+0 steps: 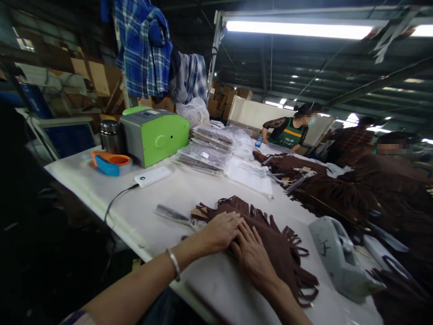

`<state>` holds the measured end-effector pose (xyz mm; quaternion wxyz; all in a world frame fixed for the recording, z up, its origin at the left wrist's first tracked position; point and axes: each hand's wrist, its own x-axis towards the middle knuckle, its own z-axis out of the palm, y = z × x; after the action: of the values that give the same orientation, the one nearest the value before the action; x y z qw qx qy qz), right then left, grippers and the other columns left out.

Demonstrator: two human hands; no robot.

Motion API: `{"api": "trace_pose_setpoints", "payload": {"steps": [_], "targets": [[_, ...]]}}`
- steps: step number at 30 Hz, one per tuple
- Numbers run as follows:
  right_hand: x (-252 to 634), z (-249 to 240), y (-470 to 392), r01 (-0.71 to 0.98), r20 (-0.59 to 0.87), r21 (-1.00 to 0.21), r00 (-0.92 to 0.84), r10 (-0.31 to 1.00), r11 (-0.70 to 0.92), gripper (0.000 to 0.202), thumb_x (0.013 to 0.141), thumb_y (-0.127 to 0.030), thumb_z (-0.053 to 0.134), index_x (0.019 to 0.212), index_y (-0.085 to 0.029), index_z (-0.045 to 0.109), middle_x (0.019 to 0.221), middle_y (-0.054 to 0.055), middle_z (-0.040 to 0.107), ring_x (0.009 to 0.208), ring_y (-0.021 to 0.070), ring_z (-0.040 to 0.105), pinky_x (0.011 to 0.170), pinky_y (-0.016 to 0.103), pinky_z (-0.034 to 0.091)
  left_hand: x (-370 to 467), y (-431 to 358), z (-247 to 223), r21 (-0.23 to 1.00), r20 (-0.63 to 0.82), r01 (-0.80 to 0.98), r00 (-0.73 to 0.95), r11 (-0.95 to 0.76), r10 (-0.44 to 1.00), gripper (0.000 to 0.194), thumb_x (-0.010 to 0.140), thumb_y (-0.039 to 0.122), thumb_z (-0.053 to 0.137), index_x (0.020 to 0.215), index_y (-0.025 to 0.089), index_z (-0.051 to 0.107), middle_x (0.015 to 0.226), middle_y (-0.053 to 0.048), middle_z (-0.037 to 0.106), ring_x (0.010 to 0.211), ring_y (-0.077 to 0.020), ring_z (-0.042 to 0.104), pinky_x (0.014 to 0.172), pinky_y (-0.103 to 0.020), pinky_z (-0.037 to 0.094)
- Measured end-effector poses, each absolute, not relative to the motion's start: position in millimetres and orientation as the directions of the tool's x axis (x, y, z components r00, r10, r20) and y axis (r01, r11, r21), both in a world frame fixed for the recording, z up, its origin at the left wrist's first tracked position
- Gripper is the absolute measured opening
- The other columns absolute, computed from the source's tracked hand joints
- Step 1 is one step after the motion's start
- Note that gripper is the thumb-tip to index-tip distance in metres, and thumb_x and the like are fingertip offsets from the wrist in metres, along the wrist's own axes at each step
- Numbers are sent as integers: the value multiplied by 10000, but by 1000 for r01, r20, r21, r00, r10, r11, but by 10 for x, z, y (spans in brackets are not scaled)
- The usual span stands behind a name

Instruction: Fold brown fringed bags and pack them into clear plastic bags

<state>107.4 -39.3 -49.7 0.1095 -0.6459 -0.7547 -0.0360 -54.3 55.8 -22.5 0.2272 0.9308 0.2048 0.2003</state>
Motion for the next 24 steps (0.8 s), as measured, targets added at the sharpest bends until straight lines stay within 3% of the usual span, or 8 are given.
{"api": "trace_pose_setpoints", "payload": {"steps": [4, 8, 12, 15, 18, 19, 21, 24], "targets": [[1171, -565, -343, 972, 157, -134, -173, 972, 194, 604, 957, -497, 410, 1473, -185, 356, 1546, 87, 304, 1453, 260, 196, 1180, 520, 177, -424, 872, -467, 468, 142, 398, 848, -789, 511, 544, 956, 503, 434, 1386, 170, 455, 1470, -151, 428, 1390, -297, 338, 1129, -517, 248], [1314, -386, -367, 930, 7, -313, -201, 980, 193, 614, 963, -516, 370, 1488, -202, 316, 1562, 69, 265, 1460, 223, 171, 1194, 494, 138, -712, 1244, -306, 439, 129, 479, 804, -760, 581, 221, 902, 319, 579, 1103, 273, 659, 1386, -60, 545, 1351, -287, 392, 1139, -565, 175], [1279, -261, -434, 902, -10, -413, -139, 990, 122, 608, 959, -492, 375, 1483, -187, 330, 1556, 68, 291, 1453, 213, 202, 1198, 471, 143, -1195, 1381, 34, 465, 195, 638, 602, -613, 774, 205, 893, 213, 500, 1018, 196, 662, 1289, -146, 585, 1312, -325, 419, 1120, -577, 195], [1048, -347, -448, 948, 110, -287, -108, 988, 135, 718, 857, -402, 563, 1492, -176, 314, 1558, 72, 289, 1450, 255, 211, 1198, 478, 148, -1475, 1043, 141, 557, 117, 659, 540, -506, 833, 339, 945, 291, 343, 948, 170, 660, 988, -122, 700, 995, -270, 638, 918, -445, 464], [778, -509, -373, 976, 228, -144, -126, 965, 161, 677, 834, -244, 552, 1479, -205, 351, 1548, 63, 316, 1437, 290, 242, 1185, 517, 159, -1537, 449, 59, 702, -110, 575, 671, -420, 733, 372, 913, 335, 361, 793, 177, 675, 678, -21, 701, 600, -168, 651, 584, -260, 512], [712, -556, -335, 981, 246, -104, -131, 960, 161, 641, 847, -196, 516, 1471, -214, 369, 1534, 65, 346, 1424, 295, 274, 1173, 527, 185, -1512, 269, 16, 826, -213, 491, 726, -277, 654, 322, 888, 327, 400, 876, 164, 677, 745, -29, 722, 620, -163, 654, 568, -243, 503], [636, -606, -257, 986, 246, -28, -152, 957, 164, 613, 859, -112, 456, 1457, -231, 393, 1504, 73, 404, 1393, 304, 340, 1138, 536, 259, -1424, 16, -40, 913, -200, 373, 764, -168, 613, 259, 842, 289, 475, 957, 177, 678, 846, -26, 732, 702, -156, 655, 619, -228, 492], [644, -529, -150, 983, 200, 53, -181, 963, 174, 616, 858, -48, 426, 1442, -244, 415, 1468, 100, 455, 1358, 314, 398, 1076, 524, 351, -1286, -69, -10, 872, 54, 317, 694, -372, 718, 221, 817, 243, 544, 985, 222, 686, 945, -14, 711, 850, -167, 632, 758, -243, 454]]}}
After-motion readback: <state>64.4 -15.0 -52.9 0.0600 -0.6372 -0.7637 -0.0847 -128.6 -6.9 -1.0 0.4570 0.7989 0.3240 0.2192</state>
